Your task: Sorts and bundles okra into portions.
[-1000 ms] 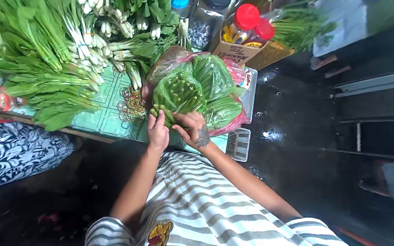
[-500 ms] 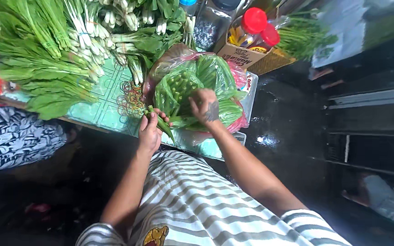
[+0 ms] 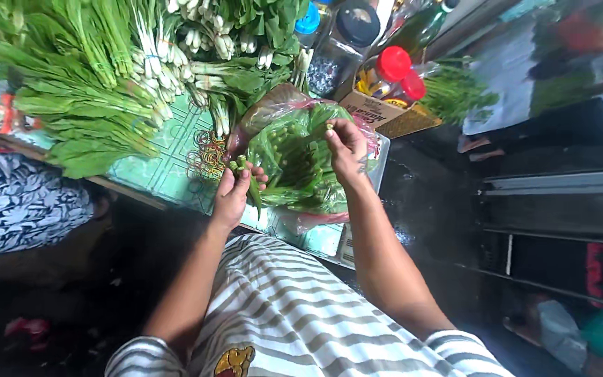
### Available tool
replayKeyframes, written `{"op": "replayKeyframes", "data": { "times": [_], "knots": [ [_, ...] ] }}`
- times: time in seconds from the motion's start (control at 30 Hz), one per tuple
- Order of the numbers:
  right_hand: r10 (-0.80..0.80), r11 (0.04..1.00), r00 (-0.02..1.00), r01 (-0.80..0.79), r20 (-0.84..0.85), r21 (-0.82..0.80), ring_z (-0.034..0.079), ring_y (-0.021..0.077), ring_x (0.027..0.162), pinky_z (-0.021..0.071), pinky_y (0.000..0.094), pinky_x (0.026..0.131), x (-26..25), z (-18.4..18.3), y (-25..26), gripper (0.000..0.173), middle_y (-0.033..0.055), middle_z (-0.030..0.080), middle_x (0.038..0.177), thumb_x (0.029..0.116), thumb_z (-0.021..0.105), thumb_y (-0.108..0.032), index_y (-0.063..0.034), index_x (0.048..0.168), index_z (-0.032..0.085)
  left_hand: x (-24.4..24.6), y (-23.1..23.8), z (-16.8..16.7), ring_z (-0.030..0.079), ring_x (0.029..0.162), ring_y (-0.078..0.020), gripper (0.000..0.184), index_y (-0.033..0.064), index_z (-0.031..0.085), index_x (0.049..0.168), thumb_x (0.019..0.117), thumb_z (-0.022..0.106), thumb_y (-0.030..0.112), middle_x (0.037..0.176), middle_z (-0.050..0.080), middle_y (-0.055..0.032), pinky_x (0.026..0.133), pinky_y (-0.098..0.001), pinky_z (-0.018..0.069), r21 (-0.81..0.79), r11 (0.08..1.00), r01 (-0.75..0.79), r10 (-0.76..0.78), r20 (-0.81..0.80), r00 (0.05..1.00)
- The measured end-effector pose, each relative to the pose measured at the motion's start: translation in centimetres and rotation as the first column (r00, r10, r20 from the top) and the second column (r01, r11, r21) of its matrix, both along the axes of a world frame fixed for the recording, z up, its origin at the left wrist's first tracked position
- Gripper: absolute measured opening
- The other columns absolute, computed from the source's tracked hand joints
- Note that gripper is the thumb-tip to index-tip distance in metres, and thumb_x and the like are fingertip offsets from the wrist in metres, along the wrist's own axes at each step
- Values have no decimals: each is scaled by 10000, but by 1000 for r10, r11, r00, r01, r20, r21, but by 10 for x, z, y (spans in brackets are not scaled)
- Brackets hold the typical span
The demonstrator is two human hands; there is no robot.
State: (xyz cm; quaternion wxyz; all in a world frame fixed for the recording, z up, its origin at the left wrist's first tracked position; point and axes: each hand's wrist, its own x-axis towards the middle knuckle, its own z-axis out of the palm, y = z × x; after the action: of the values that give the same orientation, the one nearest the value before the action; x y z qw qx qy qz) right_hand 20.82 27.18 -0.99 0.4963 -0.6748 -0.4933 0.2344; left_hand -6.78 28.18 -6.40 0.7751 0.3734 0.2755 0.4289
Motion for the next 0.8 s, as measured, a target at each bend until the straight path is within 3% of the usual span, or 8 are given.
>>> {"op": "replayKeyframes", "data": {
  "times": [0.17,0.27,0.37,0.47,0.57,0.63,0.77,0.8],
  "knots": [
    [66,993,998,-68,18,96,673,111,925,583,301,824,3,28,-2,236,69,704,1061,1034,541,-94,-4,1220,656,11,17,15,694,1063,-306,295,81,480,1335,1102,443,258,1213,654,-130,904,-497,606,93,995,30,-30,-3,1000],
    [84,996,996,-86,36,36,676,104,904,585,290,819,2,24,3,246,72,706,1060,1023,583,-100,-2,1238,652,11,23,21,699,1043,-294,297,102,483,1340,1104,436,275,1201,659,-114,888,-482,610,93,995,45,-45,-4,999],
    [193,976,961,-168,196,-137,707,184,1055,603,358,915,1,13,4,456,127,673,1296,991,619,-100,-8,1422,502,1,27,20,707,1023,-287,323,119,452,1397,1112,413,266,1203,665,-110,876,-464,614,84,995,50,-48,-24,999],
    [251,931,829,-64,501,-360,697,259,1018,595,451,891,-6,-1,-6,366,151,674,1245,950,669,-156,-34,1293,638,-9,30,13,713,1008,-279,311,118,466,1375,1109,418,271,1192,672,-106,867,-465,616,55,998,31,-28,-47,998],
    [272,893,717,61,641,-446,656,328,1066,561,527,912,-13,-31,-15,267,147,674,1114,914,740,-317,-111,1084,750,-17,29,4,713,988,-265,279,117,481,1333,1109,415,269,1175,670,-97,858,-470,617,11,1000,8,-7,-74,997],
    [238,892,702,116,671,-437,665,325,1067,565,516,909,-20,-43,-15,246,139,686,1091,933,729,-313,-119,1082,752,-20,26,0,718,979,-262,267,113,487,1319,1109,417,261,1168,675,-101,847,-458,620,1,1000,5,-5,-87,996],
    [196,862,715,201,671,-466,675,346,1115,559,541,940,-28,-46,-6,321,155,707,1137,930,711,-192,-125,1242,680,-21,21,-5,714,986,-268,289,107,487,1339,1106,433,272,1185,667,-107,845,-462,621,-34,999,33,-36,-98,994],
    [198,857,721,202,664,-475,681,345,1105,559,542,939,-28,-45,-4,288,153,713,1120,933,707,-181,-116,1213,690,-21,20,-6,713,989,-263,288,110,488,1337,1106,435,275,1184,667,-101,849,-462,619,-44,998,42,-46,-104,993]
  ]
}}
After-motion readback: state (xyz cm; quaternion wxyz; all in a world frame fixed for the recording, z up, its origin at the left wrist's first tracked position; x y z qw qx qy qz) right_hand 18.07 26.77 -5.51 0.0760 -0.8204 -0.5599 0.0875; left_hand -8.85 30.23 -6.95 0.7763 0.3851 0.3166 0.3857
